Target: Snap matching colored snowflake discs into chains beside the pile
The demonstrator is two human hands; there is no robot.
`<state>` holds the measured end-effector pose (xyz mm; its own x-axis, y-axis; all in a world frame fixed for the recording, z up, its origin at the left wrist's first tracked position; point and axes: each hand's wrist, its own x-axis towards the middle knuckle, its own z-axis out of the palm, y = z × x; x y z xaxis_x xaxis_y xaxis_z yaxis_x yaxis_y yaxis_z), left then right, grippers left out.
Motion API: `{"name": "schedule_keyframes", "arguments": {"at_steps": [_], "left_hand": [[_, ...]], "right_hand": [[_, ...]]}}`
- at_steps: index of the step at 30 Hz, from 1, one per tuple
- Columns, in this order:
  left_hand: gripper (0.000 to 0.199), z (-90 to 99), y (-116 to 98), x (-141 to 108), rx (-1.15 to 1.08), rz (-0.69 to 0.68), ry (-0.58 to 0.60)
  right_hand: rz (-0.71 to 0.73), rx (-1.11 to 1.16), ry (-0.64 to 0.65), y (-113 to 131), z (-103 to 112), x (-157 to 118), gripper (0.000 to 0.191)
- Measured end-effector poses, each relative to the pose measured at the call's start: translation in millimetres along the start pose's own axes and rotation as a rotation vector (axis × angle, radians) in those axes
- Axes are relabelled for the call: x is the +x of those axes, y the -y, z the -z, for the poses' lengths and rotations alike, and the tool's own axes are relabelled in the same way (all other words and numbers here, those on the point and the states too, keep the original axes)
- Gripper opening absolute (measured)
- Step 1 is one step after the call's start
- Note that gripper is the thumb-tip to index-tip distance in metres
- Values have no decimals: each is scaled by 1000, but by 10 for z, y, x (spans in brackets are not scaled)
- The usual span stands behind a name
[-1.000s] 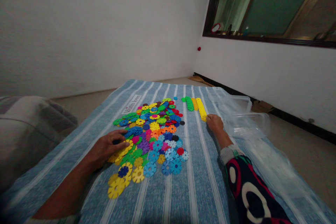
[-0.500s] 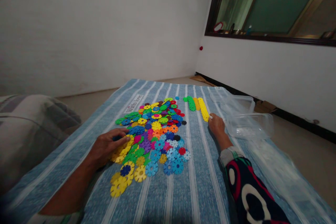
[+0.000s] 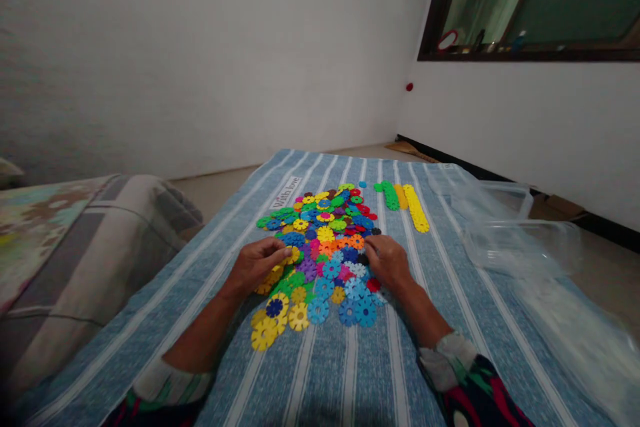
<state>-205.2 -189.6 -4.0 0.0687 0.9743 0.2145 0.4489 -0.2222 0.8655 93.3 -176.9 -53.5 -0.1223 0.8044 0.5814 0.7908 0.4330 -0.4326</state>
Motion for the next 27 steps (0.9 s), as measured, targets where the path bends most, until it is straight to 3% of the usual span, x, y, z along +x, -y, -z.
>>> {"name": "schedule_keyframes", "arguments": {"at_steps": [3,7,12,16,19,22,25,27], "left_hand": [[31,-85,-11,-30,16,2,72],[31,-166,-72,-78,78,-39,163],[32,-222,-121,-84,141,-164,235],[35,-243,-126,-73,171,-167,255],[37,-229,-131,-69,184,-144,235],[37,-204,-126,-61,188,-128,185],[38,-199,-88,-46,202,-122,157],[39,-213,-39,-33,232,-123,186]], "right_hand": [[215,146,21,408,-117,-18,24],[329,146,92,802,-142,-9,22],[332,108,192,981,-116,28,19],[318,85,263,966,-107,68,20],[209,40,248,740,-25,184,18],[4,-68,166,243,172,330,19],[-374,-349,87,-350,414,385,28],[-519,-502,97,-658,529,359,32]]}}
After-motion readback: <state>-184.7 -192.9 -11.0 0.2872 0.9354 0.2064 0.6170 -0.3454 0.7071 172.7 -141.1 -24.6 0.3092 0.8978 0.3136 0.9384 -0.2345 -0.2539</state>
